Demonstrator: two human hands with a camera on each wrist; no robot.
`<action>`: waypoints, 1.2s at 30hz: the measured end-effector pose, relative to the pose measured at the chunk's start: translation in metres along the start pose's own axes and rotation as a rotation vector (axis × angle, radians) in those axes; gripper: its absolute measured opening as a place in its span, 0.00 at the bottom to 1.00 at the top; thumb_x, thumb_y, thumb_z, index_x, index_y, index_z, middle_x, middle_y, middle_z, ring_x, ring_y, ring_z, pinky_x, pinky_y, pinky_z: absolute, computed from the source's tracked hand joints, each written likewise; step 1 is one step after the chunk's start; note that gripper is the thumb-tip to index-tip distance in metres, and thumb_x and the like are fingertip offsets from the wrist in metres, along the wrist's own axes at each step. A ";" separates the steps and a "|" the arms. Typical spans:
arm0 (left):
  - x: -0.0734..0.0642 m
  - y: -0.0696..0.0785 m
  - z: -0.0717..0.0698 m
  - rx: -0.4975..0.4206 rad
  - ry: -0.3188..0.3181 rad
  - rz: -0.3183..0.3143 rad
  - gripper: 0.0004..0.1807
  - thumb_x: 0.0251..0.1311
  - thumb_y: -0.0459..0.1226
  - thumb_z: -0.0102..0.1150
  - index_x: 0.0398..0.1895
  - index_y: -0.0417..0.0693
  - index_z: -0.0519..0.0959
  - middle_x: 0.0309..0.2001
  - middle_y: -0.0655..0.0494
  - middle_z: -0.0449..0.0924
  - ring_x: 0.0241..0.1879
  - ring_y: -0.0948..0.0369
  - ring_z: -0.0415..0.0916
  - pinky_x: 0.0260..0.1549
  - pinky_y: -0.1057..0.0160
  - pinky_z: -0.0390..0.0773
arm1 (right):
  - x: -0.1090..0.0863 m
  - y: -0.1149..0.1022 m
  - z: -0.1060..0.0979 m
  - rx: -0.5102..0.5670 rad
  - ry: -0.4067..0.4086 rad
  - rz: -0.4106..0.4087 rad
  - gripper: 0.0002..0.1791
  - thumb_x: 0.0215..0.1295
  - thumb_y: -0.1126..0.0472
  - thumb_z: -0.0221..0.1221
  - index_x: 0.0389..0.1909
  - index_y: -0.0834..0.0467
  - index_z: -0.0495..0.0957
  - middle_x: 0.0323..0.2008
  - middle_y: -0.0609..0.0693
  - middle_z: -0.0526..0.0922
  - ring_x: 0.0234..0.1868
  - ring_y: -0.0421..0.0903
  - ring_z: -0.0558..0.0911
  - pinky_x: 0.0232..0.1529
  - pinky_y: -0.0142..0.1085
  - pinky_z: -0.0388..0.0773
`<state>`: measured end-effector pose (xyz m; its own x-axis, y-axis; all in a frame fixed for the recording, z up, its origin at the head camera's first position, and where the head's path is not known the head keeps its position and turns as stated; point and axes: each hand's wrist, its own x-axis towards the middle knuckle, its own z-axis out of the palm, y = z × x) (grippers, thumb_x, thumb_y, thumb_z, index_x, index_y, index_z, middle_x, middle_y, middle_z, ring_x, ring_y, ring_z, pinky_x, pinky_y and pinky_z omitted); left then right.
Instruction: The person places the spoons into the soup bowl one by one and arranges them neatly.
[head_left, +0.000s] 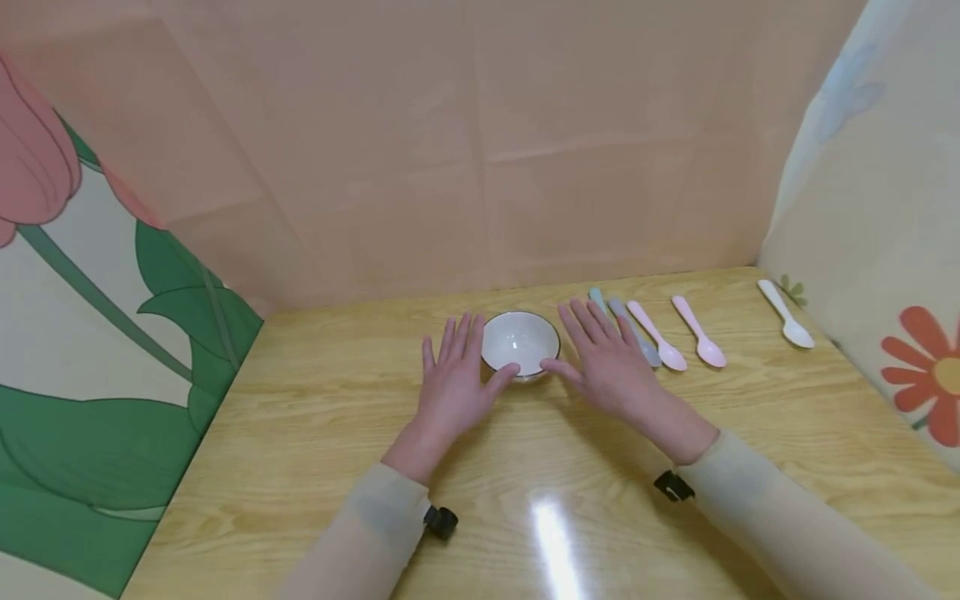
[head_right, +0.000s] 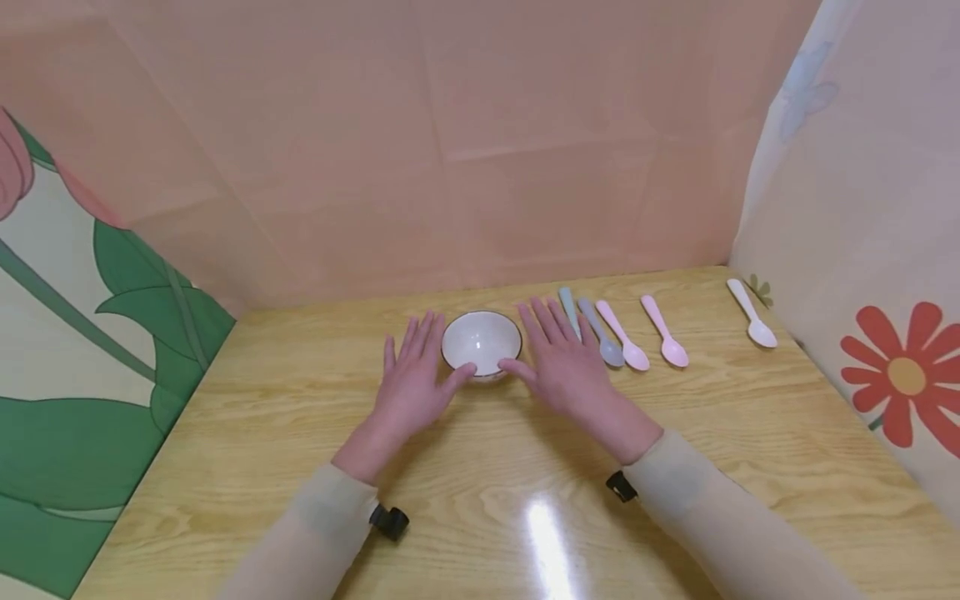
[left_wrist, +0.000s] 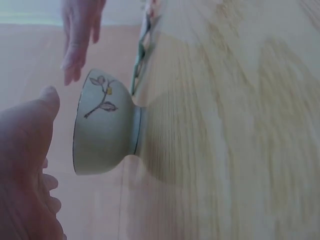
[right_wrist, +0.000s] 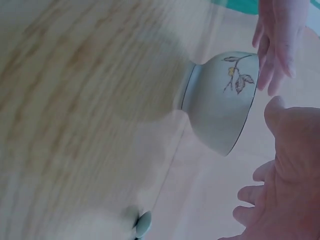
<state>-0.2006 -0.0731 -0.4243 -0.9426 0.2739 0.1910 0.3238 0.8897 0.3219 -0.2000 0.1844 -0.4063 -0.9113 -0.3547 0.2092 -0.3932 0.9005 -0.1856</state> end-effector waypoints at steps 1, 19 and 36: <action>0.001 0.000 0.001 -0.011 0.002 -0.003 0.55 0.78 0.72 0.46 0.93 0.49 0.44 0.91 0.47 0.43 0.89 0.46 0.34 0.81 0.30 0.34 | 0.000 0.001 0.001 0.005 -0.001 -0.001 0.51 0.83 0.35 0.57 0.89 0.62 0.50 0.87 0.65 0.51 0.88 0.65 0.48 0.83 0.68 0.40; 0.008 -0.003 0.019 -0.156 -0.024 -0.041 0.59 0.75 0.74 0.50 0.93 0.52 0.41 0.91 0.52 0.43 0.89 0.48 0.38 0.82 0.31 0.35 | 0.000 0.022 0.006 0.077 0.000 0.055 0.52 0.82 0.34 0.57 0.89 0.63 0.50 0.87 0.67 0.50 0.87 0.69 0.48 0.80 0.74 0.44; 0.010 -0.005 0.028 -0.219 -0.025 -0.034 0.62 0.73 0.74 0.54 0.92 0.47 0.43 0.90 0.47 0.47 0.88 0.43 0.43 0.81 0.30 0.39 | 0.013 0.056 0.005 0.061 -0.032 0.109 0.51 0.86 0.37 0.54 0.89 0.67 0.46 0.84 0.73 0.53 0.84 0.73 0.54 0.78 0.75 0.48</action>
<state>-0.2139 -0.0647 -0.4500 -0.9542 0.2564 0.1545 0.2991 0.7989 0.5218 -0.2340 0.2287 -0.4190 -0.9522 -0.2641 0.1535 -0.2970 0.9177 -0.2637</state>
